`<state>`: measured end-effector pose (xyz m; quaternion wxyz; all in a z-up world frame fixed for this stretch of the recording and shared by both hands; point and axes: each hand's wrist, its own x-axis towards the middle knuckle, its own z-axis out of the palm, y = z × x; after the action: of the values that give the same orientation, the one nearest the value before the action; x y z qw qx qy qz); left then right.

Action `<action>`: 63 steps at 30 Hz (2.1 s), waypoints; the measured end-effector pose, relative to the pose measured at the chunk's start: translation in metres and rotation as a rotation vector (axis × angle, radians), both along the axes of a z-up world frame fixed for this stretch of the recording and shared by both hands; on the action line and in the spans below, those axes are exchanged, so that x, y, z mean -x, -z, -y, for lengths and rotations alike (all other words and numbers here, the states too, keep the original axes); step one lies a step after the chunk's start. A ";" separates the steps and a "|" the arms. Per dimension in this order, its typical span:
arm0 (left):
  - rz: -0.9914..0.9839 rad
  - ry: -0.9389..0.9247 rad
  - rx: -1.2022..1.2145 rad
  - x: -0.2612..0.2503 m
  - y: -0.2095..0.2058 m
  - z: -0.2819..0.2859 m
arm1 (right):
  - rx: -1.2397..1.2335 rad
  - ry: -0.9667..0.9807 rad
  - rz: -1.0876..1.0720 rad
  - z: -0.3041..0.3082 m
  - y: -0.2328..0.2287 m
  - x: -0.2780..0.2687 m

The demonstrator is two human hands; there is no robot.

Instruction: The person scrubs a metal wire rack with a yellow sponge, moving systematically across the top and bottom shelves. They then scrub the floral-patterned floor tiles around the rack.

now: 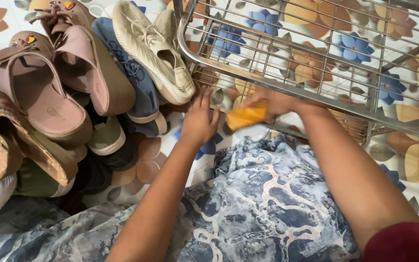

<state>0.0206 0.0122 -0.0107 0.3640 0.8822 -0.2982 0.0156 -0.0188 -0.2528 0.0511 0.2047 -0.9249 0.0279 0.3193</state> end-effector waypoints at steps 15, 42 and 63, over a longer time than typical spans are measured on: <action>-0.306 -0.100 0.269 -0.004 -0.020 0.011 | 0.070 -0.298 0.415 -0.070 -0.006 -0.014; -0.336 0.078 -0.261 -0.001 -0.034 0.006 | 0.009 -0.218 0.297 -0.040 0.001 -0.006; -0.310 0.073 -0.230 -0.002 -0.042 0.001 | 0.265 0.058 -0.332 0.012 -0.013 0.016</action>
<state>0.0231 0.0114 0.0315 0.3029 0.8984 -0.2702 -0.1677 -0.0350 -0.2650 0.0640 0.0830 -0.8772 0.1298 0.4547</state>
